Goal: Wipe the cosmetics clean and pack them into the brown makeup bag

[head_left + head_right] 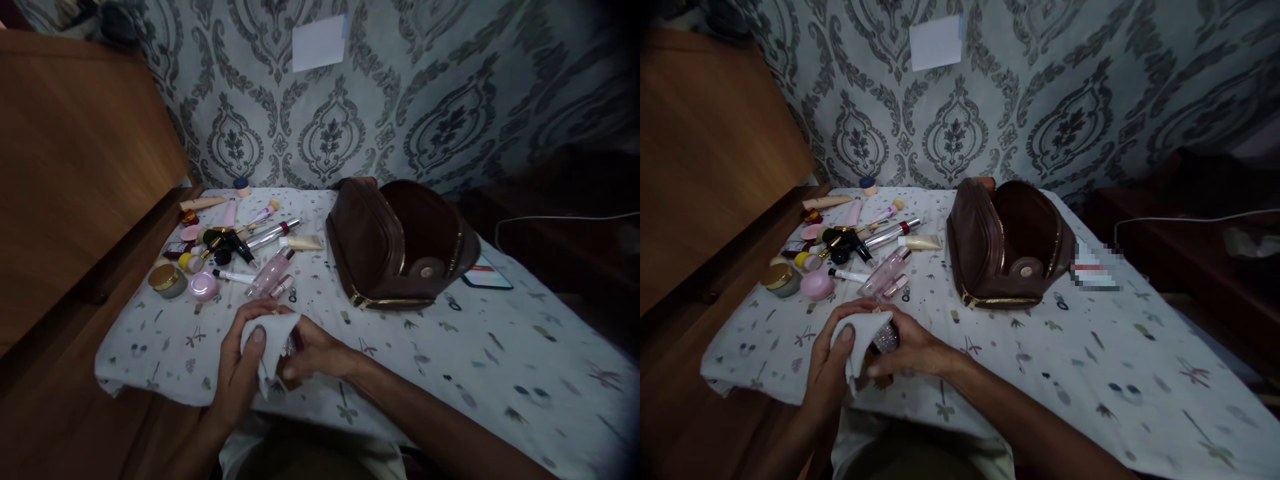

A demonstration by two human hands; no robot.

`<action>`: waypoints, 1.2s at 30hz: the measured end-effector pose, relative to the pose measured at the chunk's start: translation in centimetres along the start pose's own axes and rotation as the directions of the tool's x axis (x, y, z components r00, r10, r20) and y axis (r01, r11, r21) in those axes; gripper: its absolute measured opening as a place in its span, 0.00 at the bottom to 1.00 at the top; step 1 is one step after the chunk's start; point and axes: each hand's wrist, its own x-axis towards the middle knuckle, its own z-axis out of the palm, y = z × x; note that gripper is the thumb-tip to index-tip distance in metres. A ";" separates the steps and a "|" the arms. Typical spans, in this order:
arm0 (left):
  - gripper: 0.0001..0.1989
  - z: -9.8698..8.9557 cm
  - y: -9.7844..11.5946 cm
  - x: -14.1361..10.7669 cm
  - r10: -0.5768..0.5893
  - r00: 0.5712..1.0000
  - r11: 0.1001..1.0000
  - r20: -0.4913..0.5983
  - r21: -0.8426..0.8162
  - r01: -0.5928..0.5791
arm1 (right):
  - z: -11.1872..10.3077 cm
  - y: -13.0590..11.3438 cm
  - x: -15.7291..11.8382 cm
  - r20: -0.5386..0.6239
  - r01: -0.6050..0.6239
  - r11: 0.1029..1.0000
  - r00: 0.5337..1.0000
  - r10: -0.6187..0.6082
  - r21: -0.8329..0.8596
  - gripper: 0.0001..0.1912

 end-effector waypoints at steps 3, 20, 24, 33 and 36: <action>0.12 0.0 0.2 -0.6 -0.028 1.000 1.000 0.008 0.001 0.028 | 0.2 -0.3 -0.3 0.060 -0.062 0.994 0.996 0.067 -0.091 0.43; 0.25 -1.2 -1.5 -1.1 -0.390 0.909 0.915 -0.150 -0.178 0.363 | 0.9 -0.8 -0.2 0.114 0.016 0.967 0.993 0.014 -0.255 0.44; 0.28 -1.3 -2.1 -1.6 -0.339 0.885 0.938 -0.319 -0.037 0.345 | 0.4 0.2 -0.1 0.050 -0.057 0.994 0.997 0.062 -0.088 0.47; 0.24 0.0 -2.7 -1.9 -0.252 0.919 0.968 -0.302 -0.080 0.239 | 1.0 -0.5 -0.2 -0.004 -0.045 0.938 0.999 0.049 0.343 0.37; 0.23 0.1 -2.6 -1.8 -0.228 0.913 0.973 -0.338 -0.038 0.229 | 1.2 -0.9 -0.2 -0.016 -0.041 0.921 0.999 0.052 0.387 0.34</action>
